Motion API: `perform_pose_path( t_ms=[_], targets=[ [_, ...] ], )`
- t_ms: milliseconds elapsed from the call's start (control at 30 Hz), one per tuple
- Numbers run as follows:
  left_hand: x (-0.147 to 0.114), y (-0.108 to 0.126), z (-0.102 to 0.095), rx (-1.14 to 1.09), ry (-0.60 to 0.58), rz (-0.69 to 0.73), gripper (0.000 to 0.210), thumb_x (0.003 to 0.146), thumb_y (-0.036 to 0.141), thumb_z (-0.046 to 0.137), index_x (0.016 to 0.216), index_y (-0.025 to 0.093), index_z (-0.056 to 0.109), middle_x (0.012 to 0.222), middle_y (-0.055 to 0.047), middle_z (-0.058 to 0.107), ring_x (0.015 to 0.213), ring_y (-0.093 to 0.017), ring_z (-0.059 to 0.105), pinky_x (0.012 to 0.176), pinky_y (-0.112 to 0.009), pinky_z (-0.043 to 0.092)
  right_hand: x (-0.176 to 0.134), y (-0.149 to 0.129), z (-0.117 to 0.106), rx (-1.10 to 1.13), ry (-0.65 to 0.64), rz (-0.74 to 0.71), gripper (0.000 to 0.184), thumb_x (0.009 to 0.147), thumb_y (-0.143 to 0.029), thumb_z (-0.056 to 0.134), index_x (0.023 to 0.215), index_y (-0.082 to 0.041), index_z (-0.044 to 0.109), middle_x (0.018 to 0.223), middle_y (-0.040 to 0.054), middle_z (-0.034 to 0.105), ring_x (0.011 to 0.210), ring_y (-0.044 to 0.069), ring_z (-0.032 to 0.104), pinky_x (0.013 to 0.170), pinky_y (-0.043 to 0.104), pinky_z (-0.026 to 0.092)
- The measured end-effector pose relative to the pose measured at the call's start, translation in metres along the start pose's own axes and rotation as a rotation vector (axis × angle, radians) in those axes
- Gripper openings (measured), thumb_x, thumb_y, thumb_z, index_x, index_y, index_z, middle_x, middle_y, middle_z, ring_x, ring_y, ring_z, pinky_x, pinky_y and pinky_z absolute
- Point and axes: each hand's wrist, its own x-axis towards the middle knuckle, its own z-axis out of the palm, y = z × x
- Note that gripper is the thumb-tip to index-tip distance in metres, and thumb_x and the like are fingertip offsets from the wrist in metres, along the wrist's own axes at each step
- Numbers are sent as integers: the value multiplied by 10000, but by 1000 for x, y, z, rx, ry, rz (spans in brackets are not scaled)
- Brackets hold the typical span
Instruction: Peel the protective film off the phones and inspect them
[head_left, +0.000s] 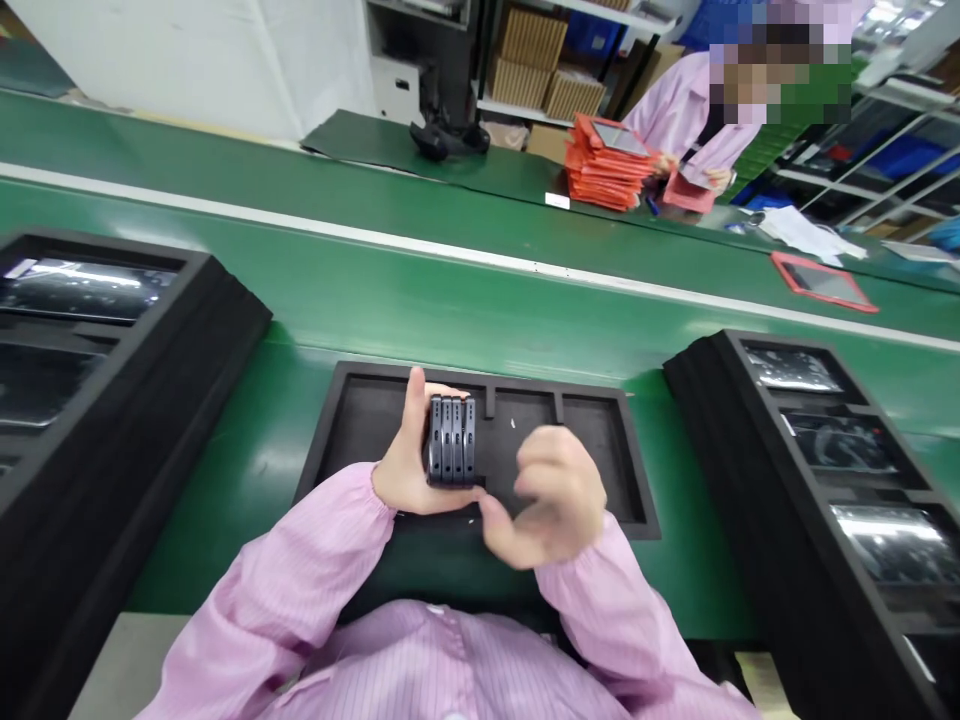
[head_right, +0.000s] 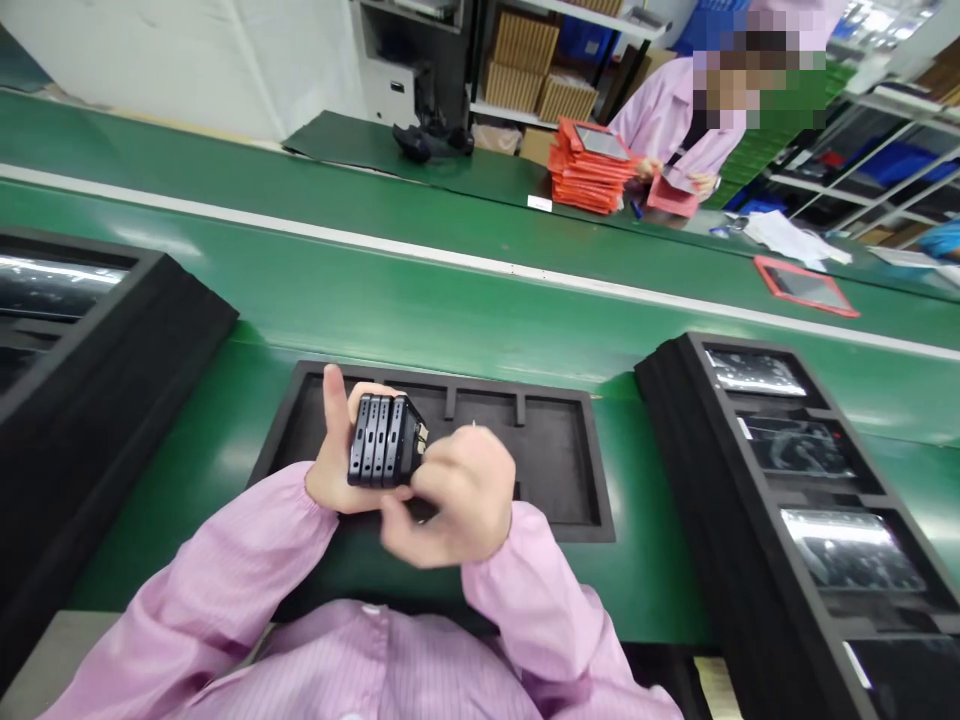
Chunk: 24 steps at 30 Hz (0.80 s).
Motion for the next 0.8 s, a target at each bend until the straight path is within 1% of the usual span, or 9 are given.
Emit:
perform_pose_path(
  t_ms=[33,67,167,233,333,467,533,600,800],
  targets=[
    [-1,-2,0,25,-22,113,1358,494,322,949,1560,385,111,1248,-57,552,1060,-266,631,936,-413,542,1,20,6,79,138,-52,404,831,-491,669,1170,-295,569,916,46,586,836,223,591,783,420,518],
    [-1,-3,0,57,-51,229,1338,531,299,936,1555,422,83,1259,-49,533,1084,-263,624,949,-423,540,-1,37,12,136,107,-22,642,805,-607,673,1325,-269,505,1108,99,577,1015,272,591,887,473,515],
    [0,-8,0,94,-109,435,1361,594,356,915,1554,429,-48,1304,-65,475,1163,-268,580,956,-447,546,-15,68,28,280,-126,43,1143,668,-784,701,1549,-210,253,1443,187,416,1312,367,472,1075,560,437],
    [0,-10,1,65,-113,452,1384,607,474,900,1557,388,-103,1311,-84,463,1194,-283,564,979,-468,542,-23,73,37,331,-280,43,1265,606,-751,774,1575,-206,170,1502,201,367,1360,398,439,1114,588,403],
    [-1,-10,2,55,-126,414,1406,575,585,889,1573,339,-71,1305,-108,482,1202,-300,572,1032,-489,520,-28,68,46,351,-331,80,1199,647,-613,823,1570,-238,154,1483,182,406,1333,389,481,1107,591,415],
    [-3,-4,-2,133,-171,326,1285,515,667,872,1554,255,237,1312,-148,511,1234,-324,555,1086,-481,473,-29,65,51,419,-234,168,979,657,-541,828,1465,-296,333,1394,127,491,1277,342,530,1083,538,456],
    [-3,0,-5,172,-179,337,1205,473,697,868,1477,243,380,1294,-145,521,1218,-330,555,1088,-492,464,-30,65,51,474,-196,160,890,654,-503,837,1399,-298,395,1337,110,518,1249,315,545,1064,500,475],
    [-3,3,-7,207,-182,377,1163,448,725,859,1417,237,441,1266,-138,517,1192,-329,551,1071,-505,468,-31,66,50,516,-174,140,834,658,-510,832,1352,-293,424,1293,104,530,1234,301,548,1050,479,484],
    [1,4,-7,220,-180,368,1102,476,774,815,1377,240,471,1166,-110,443,1091,-281,513,953,-471,528,-29,68,50,449,-191,173,1009,659,-633,798,1481,-289,324,1279,118,510,1177,308,569,1025,515,497]
  ],
)
